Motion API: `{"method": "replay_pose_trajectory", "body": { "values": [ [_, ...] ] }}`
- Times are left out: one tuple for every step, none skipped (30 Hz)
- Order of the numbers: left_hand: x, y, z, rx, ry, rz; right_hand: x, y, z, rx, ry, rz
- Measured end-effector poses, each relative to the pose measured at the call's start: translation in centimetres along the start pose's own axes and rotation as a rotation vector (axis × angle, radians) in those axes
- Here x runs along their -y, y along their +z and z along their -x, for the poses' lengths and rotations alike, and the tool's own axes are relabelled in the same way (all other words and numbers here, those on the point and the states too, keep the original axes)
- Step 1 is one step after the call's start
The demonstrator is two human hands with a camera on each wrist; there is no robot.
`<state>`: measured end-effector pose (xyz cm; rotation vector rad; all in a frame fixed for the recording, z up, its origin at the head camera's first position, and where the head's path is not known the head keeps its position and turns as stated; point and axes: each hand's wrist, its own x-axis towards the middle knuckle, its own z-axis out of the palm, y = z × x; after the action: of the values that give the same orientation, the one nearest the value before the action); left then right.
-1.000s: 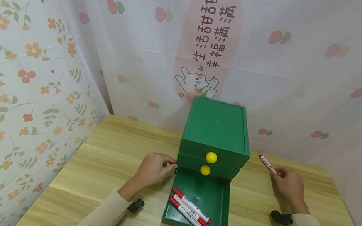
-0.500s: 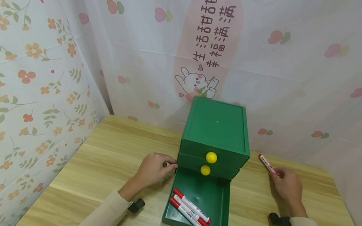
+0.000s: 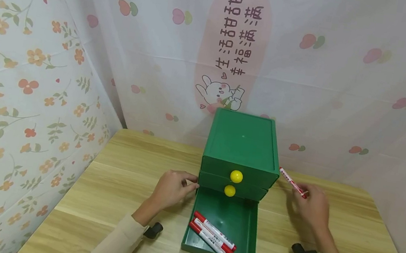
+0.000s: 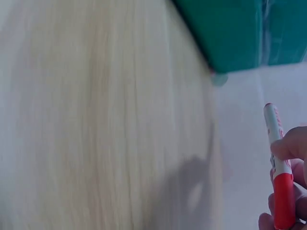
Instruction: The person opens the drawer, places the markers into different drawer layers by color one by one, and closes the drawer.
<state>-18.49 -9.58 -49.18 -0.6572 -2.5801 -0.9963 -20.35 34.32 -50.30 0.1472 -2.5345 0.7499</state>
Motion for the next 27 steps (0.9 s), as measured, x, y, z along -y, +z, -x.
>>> {"method": "replay_pose_trajectory", "body": {
  "values": [
    [0.0, 0.0, -0.1, 0.002, 0.002, 0.004, 0.3, 0.1, 0.1, -0.011, -0.002, -0.007],
    [0.0, -0.1, -0.1, 0.004, 0.003, 0.009, 0.5, 0.1, 0.1, -0.020, -0.002, -0.008],
    [0.0, -0.1, -0.2, 0.007, 0.006, 0.011, 0.8, 0.1, 0.2, -0.027, -0.001, -0.007],
    [0.1, -0.1, -0.2, 0.008, 0.010, 0.012, 1.1, 0.1, 0.3, -0.034, 0.006, -0.008],
    [0.1, -0.2, -0.3, 0.010, 0.015, 0.014, 1.3, 0.2, 0.3, -0.039, 0.014, -0.008],
    [0.1, -0.2, -0.3, 0.011, 0.019, 0.014, 1.6, 0.1, 0.4, -0.044, 0.024, -0.009],
    [0.0, -0.2, -0.4, 0.013, 0.020, 0.015, 1.9, 0.1, 0.5, -0.051, 0.037, -0.012],
    [0.0, -0.3, -0.4, 0.015, 0.018, 0.015, 2.2, 0.1, 0.6, -0.052, 0.052, -0.013],
    [-0.1, -0.3, -0.5, 0.017, 0.017, 0.017, 2.4, 0.1, 0.6, -0.056, 0.062, -0.017],
    [-0.1, -0.3, -0.5, 0.020, 0.011, 0.020, 2.7, 0.0, 0.7, -0.060, 0.074, -0.023],
    [-0.1, -0.4, -0.5, 0.023, 0.003, 0.025, 3.0, 0.1, 0.8, -0.064, 0.081, -0.029],
    [-0.1, -0.4, -0.5, 0.026, -0.007, 0.029, 3.2, 0.1, 0.9, -0.067, 0.086, -0.037],
    [-0.2, -0.5, -0.6, 0.028, -0.014, 0.035, 3.4, 0.1, 1.0, -0.071, 0.088, -0.042],
    [-0.2, -0.5, -0.6, 0.030, -0.019, 0.037, 3.6, 0.2, 1.1, -0.074, 0.089, -0.047],
    [-0.2, -0.5, -0.6, 0.032, -0.024, 0.040, 3.7, 0.3, 1.2, -0.077, 0.092, -0.050],
    [-0.1, -0.5, -0.6, 0.033, -0.027, 0.040, 3.9, 0.3, 1.2, -0.080, 0.094, -0.056],
    [-0.1, -0.5, -0.6, 0.033, -0.028, 0.041, 4.1, 0.4, 1.3, -0.083, 0.096, -0.058],
    [-0.1, -0.4, -0.6, 0.033, -0.028, 0.039, 4.2, 0.5, 1.4, -0.087, 0.100, -0.058],
    [0.0, -0.4, -0.7, 0.034, -0.026, 0.041, 4.4, 0.6, 1.4, -0.092, 0.105, -0.056],
    [0.0, -0.4, -0.7, 0.035, -0.027, 0.042, 4.6, 0.6, 1.4, -0.097, 0.109, -0.060],
    [0.0, -0.4, -0.7, 0.038, -0.026, 0.041, 4.7, 0.6, 1.4, -0.101, 0.114, -0.063],
    [0.0, -0.5, -0.8, 0.042, -0.027, 0.039, 4.9, 0.6, 1.4, -0.105, 0.118, -0.068],
    [0.0, -0.5, -0.8, 0.048, -0.030, 0.038, 5.1, 0.6, 1.4, -0.109, 0.127, -0.071],
    [0.0, -0.6, -0.9, 0.055, -0.034, 0.040, 5.2, 0.6, 1.4, -0.112, 0.136, -0.075],
    [-0.1, -0.7, -0.9, 0.063, -0.039, 0.043, 5.4, 0.5, 1.4, -0.114, 0.147, -0.081],
    [-0.1, -0.8, -1.0, 0.071, -0.046, 0.042, 5.5, 0.4, 1.4, -0.115, 0.157, -0.086],
    [-0.1, -0.8, -1.1, 0.081, -0.052, 0.042, 5.7, 0.3, 1.4, -0.116, 0.166, -0.089]
  ]
}}
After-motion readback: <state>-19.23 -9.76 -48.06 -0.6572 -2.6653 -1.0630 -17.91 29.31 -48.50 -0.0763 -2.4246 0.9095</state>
